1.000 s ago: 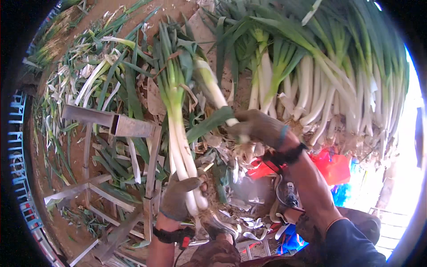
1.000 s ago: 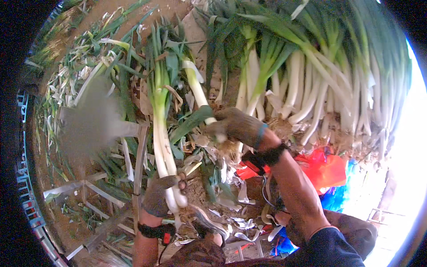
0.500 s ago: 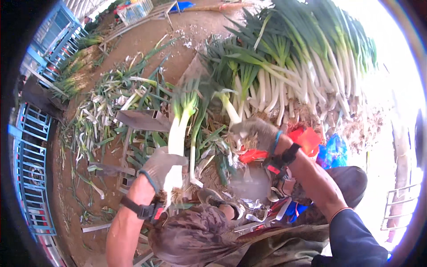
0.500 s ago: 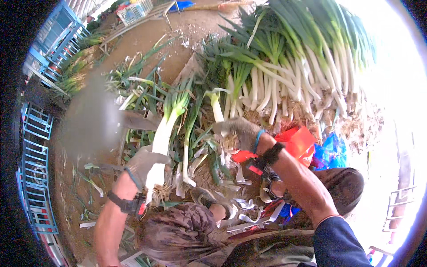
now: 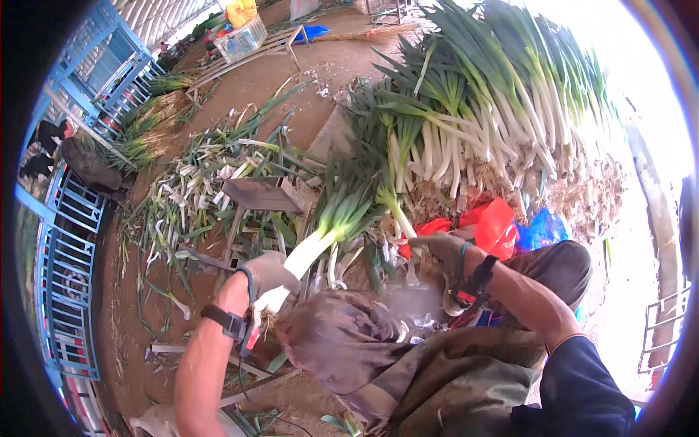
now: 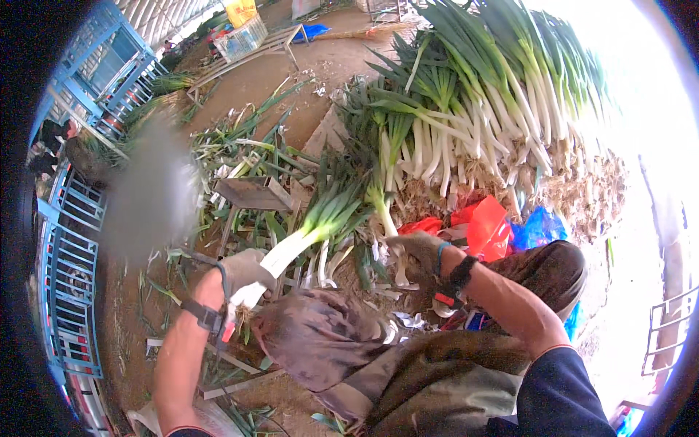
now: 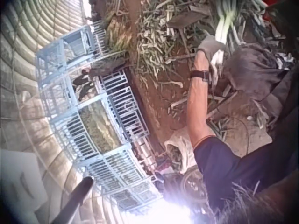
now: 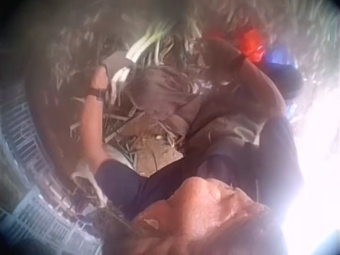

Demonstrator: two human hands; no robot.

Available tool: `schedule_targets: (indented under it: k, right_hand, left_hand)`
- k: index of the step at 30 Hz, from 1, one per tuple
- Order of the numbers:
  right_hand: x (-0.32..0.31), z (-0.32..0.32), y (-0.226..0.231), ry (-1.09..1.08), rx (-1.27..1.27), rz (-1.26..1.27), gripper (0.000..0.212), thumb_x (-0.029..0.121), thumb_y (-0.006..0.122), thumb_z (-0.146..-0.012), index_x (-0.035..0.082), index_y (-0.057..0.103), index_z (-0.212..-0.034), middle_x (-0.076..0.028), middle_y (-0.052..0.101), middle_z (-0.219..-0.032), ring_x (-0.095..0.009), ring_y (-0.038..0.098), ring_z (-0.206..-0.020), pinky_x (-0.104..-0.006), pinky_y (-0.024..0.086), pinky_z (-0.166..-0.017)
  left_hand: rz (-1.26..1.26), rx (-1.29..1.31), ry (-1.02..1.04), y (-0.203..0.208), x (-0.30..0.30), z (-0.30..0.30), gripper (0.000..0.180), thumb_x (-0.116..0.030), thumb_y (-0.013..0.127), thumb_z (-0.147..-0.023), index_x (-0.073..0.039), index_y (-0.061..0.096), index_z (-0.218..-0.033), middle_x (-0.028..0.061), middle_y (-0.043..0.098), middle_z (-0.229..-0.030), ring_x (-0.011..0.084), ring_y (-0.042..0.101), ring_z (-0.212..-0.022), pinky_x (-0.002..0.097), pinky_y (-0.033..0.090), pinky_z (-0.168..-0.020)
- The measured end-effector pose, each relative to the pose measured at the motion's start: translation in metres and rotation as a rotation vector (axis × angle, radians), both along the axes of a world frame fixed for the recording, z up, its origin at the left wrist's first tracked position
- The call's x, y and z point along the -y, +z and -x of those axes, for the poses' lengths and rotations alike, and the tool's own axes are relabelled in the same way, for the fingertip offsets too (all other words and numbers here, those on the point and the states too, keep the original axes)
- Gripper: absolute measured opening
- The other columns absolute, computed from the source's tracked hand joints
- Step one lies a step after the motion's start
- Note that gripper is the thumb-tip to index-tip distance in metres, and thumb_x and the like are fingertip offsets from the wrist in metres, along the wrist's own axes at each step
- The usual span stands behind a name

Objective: Trimming and peeling the outer layers of large green onions using a fixed trimming blade.

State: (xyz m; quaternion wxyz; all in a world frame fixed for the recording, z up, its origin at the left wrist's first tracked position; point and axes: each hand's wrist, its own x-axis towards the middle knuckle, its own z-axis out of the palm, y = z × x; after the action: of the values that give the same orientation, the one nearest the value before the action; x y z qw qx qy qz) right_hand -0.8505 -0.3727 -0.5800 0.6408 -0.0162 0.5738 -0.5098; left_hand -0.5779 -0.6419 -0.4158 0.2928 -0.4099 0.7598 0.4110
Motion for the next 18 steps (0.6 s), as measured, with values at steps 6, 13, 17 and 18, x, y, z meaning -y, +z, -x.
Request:
schedule_targets:
  k: [6, 13, 17, 18]
  right_hand:
    - [0.012, -0.006, 0.149, -0.206, 0.057, 0.373, 0.02, 0.029, 0.065, -0.1, 0.01, 0.065, -0.096, 0.001, 0.064, -0.071, -0.007, 0.058, -0.054, -0.0218, 0.046, -0.046]
    - [-0.061, -0.139, 0.078, 0.807, -0.84, 0.516, 0.033, 0.023, 0.065, -0.092, 0.007, 0.062, -0.122, -0.004, 0.065, -0.11, -0.019, 0.062, -0.094, -0.0328, 0.052, -0.079]
    - [-0.106, -0.166, 0.043, 0.951, -0.781, 0.348, 0.038, 0.035, 0.072, -0.085, 0.006, 0.067, -0.109, -0.011, 0.065, -0.102, -0.026, 0.063, -0.097, -0.0425, 0.051, -0.081]
    - [-0.113, -0.184, 0.01, 0.932, -1.021, 0.479, 0.035, 0.033, 0.072, -0.084, 0.007, 0.068, -0.107, -0.011, 0.065, -0.102, -0.025, 0.062, -0.097, -0.0423, 0.051, -0.081]
  left_hand:
    - [-0.03, -0.195, 0.227, 0.067, -0.035, -0.009, 0.021, -0.008, 0.073, -0.079, 0.005, 0.068, -0.095, 0.0126, 0.07, -0.073, 0.0201, 0.068, -0.057, 0.0348, 0.054, -0.048]
    - [-0.28, -0.523, 0.525, -0.035, -0.179, -0.027, 0.03, -0.028, 0.072, -0.094, 0.0, 0.068, -0.101, 0.0023, 0.065, -0.077, 0.0125, 0.059, -0.069, 0.03, 0.049, -0.062]
    - [-0.558, -0.331, 0.613, -0.091, -0.235, -0.028, 0.035, -0.034, 0.075, -0.093, -0.002, 0.069, -0.106, 0.0011, 0.064, -0.079, 0.0091, 0.056, -0.068, 0.0263, 0.046, -0.059]
    - [-0.531, -0.319, 0.673, -0.097, -0.235, -0.046, 0.033, -0.031, 0.075, -0.092, -0.002, 0.069, -0.108, 0.0013, 0.064, -0.079, 0.0096, 0.057, -0.068, 0.0265, 0.047, -0.058]
